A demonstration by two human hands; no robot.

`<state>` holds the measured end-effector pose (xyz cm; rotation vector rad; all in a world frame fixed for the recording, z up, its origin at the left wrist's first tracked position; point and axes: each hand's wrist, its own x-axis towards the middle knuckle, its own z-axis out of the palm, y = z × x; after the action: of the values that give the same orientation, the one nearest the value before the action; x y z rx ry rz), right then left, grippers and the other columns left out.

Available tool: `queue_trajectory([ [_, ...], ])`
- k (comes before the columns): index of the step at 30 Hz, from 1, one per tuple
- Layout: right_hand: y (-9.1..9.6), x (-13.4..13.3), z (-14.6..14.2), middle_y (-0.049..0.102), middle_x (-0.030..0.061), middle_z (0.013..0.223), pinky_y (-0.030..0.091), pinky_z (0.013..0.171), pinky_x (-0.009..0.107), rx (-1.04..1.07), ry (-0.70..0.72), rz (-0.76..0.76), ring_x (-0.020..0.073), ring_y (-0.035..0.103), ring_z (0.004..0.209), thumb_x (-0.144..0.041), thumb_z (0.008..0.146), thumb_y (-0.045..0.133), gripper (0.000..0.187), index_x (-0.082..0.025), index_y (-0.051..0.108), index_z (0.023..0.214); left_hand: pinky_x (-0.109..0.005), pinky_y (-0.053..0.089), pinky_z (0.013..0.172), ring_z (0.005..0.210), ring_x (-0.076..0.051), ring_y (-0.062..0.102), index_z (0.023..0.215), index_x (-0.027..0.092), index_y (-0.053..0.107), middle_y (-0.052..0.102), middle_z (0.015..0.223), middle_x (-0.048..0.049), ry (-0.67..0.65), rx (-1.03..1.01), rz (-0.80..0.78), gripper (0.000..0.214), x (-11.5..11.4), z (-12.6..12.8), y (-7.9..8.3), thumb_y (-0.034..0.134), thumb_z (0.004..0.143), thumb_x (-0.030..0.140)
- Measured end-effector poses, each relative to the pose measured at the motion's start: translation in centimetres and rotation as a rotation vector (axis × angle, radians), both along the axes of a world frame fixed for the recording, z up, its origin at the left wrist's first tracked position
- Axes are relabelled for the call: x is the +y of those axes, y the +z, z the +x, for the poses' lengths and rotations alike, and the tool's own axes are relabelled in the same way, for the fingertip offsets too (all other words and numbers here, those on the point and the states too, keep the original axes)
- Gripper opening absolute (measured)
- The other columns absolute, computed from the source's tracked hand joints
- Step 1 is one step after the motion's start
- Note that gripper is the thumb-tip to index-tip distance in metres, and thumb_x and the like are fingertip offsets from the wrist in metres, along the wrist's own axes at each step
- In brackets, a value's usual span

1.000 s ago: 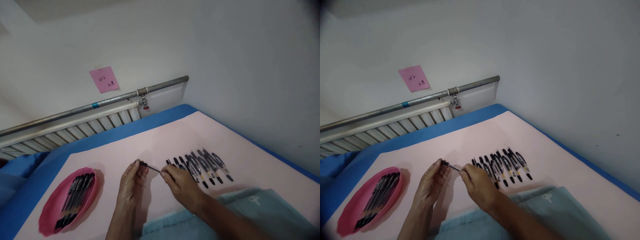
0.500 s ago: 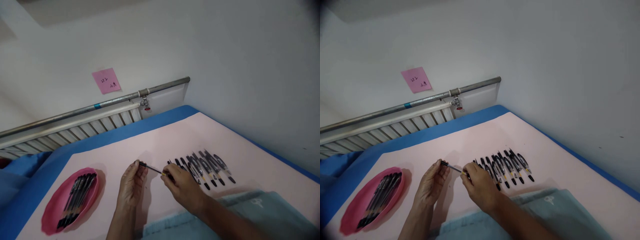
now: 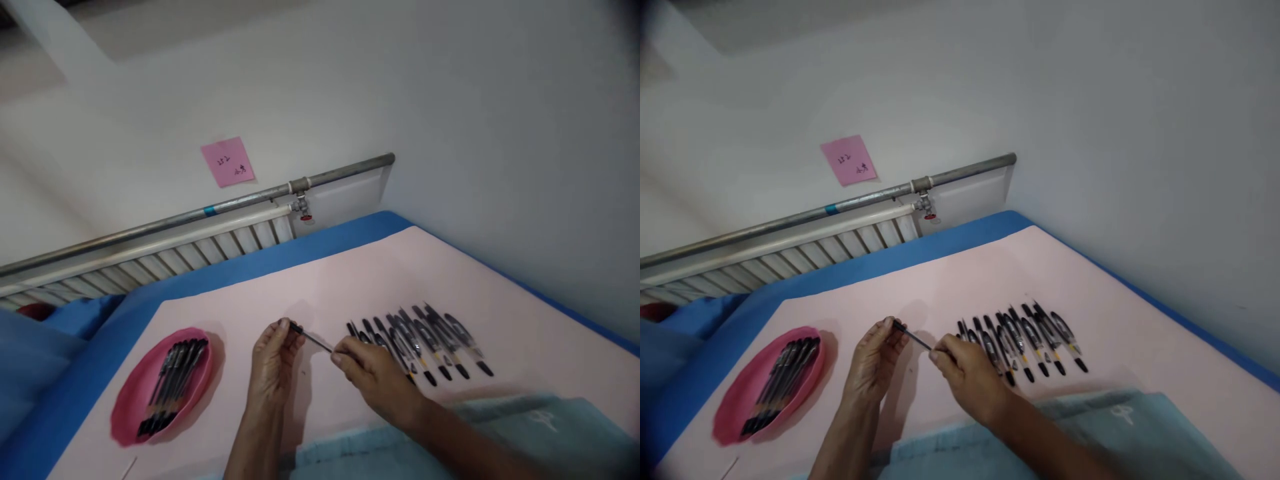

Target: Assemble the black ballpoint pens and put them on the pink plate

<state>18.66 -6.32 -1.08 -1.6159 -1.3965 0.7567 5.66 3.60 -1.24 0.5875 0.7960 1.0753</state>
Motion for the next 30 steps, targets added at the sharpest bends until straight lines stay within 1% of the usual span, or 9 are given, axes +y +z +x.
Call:
queue_trajectory([
  [5, -0.6, 0.5, -0.9, 0.041, -0.0048, 0.049, 0.032, 0.043, 0.022, 0.216, 0.042, -0.104, 0.0097, 0.04, 0.043, -0.033, 0.084, 0.035, 0.026, -0.021, 0.045, 0.063, -0.022, 0.045, 0.061, 0.063, -0.011, 0.06, 0.069, 0.014, 0.059, 0.063, 0.066, -0.0006, 0.009, 0.006, 0.093, 0.022, -0.5, 0.7, 0.2, 0.073, 0.059, 0.027],
  [8, -0.8, 0.8, -0.1, 0.045, -0.0034, 0.049, 0.035, 0.046, 0.023, 0.115, 0.047, -0.083, 0.0113, 0.045, 0.046, -0.036, 0.084, 0.034, 0.031, -0.02, 0.046, 0.061, -0.025, 0.046, 0.062, 0.066, -0.013, 0.061, 0.074, 0.014, 0.059, 0.063, 0.069, -0.0014, -0.019, 0.015, 0.097, 0.025, -0.5, 0.5, 0.3, 0.073, 0.058, 0.028],
  [13, -0.2, 0.7, 2.2, 0.058, 0.0019, 0.069, 0.038, 0.059, 0.025, -0.161, -0.203, 0.078, 0.0145, 0.053, 0.066, -0.033, 0.081, 0.042, 0.022, -0.018, 0.056, 0.074, -0.025, 0.046, 0.063, 0.068, -0.012, 0.059, 0.075, 0.015, 0.059, 0.061, 0.072, -0.0002, 0.001, 0.067, 0.1, 0.024, -0.7, 0.3, 0.0, 0.073, 0.059, 0.027],
  [18, -0.4, 0.3, 1.2, 0.06, -0.0015, 0.068, 0.036, 0.052, 0.02, -0.084, 0.058, -0.02, 0.0112, 0.053, 0.061, -0.028, 0.078, 0.049, 0.014, -0.019, 0.057, 0.085, -0.024, 0.044, 0.065, 0.066, -0.01, 0.055, 0.075, 0.015, 0.061, 0.058, 0.073, 0.0001, -0.151, 0.142, 0.133, 0.02, -2.7, 1.8, -0.6, 0.069, 0.064, 0.028],
  [20, -0.3, 0.3, 1.4, 0.058, -0.0022, 0.063, 0.034, 0.051, 0.02, -0.121, 0.023, -0.027, 0.0108, 0.052, 0.057, -0.027, 0.08, 0.046, 0.013, -0.019, 0.057, 0.082, -0.025, 0.043, 0.066, 0.069, -0.012, 0.055, 0.083, 0.015, 0.063, 0.06, 0.079, -0.0023, -0.172, 0.212, 0.174, 0.022, -3.3, 2.3, -0.8, 0.066, 0.067, 0.03],
  [22, 0.1, 0.3, 2.3, 0.058, -0.0017, 0.062, 0.034, 0.052, 0.021, -0.156, -0.125, 0.005, 0.011, 0.051, 0.057, -0.027, 0.082, 0.042, 0.017, -0.019, 0.057, 0.08, -0.026, 0.042, 0.07, 0.078, -0.015, 0.055, 0.088, 0.018, 0.066, 0.062, 0.087, -0.0053, -0.189, 0.323, 0.277, 0.024, -3.5, 2.7, -1.2, 0.065, 0.067, 0.03],
  [25, 0.9, 0.2, 4.1, 0.058, -0.001, 0.065, 0.035, 0.055, 0.021, -0.161, -0.319, 0.072, 0.0115, 0.052, 0.059, -0.029, 0.082, 0.041, 0.018, -0.019, 0.056, 0.083, -0.026, 0.037, 0.077, 0.085, -0.018, 0.053, 0.083, 0.023, 0.069, 0.062, 0.087, -0.0057, -0.284, 0.545, 0.564, 0.017, -3.4, 3.5, -1.9, 0.064, 0.067, 0.024],
  [27, 1.3, 0.1, 4.8, 0.059, -0.001, 0.066, 0.036, 0.057, 0.021, -0.15, -0.346, 0.096, 0.0114, 0.052, 0.06, -0.029, 0.082, 0.042, 0.017, -0.019, 0.056, 0.082, -0.027, 0.035, 0.076, 0.081, -0.019, 0.051, 0.077, 0.026, 0.07, 0.06, 0.078, -0.005, -0.386, 0.677, 0.712, 0.013, -3.4, 4.0, -2.5, 0.063, 0.067, 0.021],
  [30, 1.4, -0.1, 4.8, 0.058, -0.0018, 0.065, 0.036, 0.056, 0.021, -0.148, -0.331, 0.096, 0.0111, 0.052, 0.059, -0.029, 0.082, 0.042, 0.016, -0.02, 0.055, 0.081, -0.027, 0.034, 0.071, 0.075, -0.019, 0.049, 0.072, 0.027, 0.068, 0.056, 0.073, -0.0043, -0.458, 0.836, 0.783, 0.011, -3.6, 4.4, -3.1, 0.061, 0.067, 0.021],
])
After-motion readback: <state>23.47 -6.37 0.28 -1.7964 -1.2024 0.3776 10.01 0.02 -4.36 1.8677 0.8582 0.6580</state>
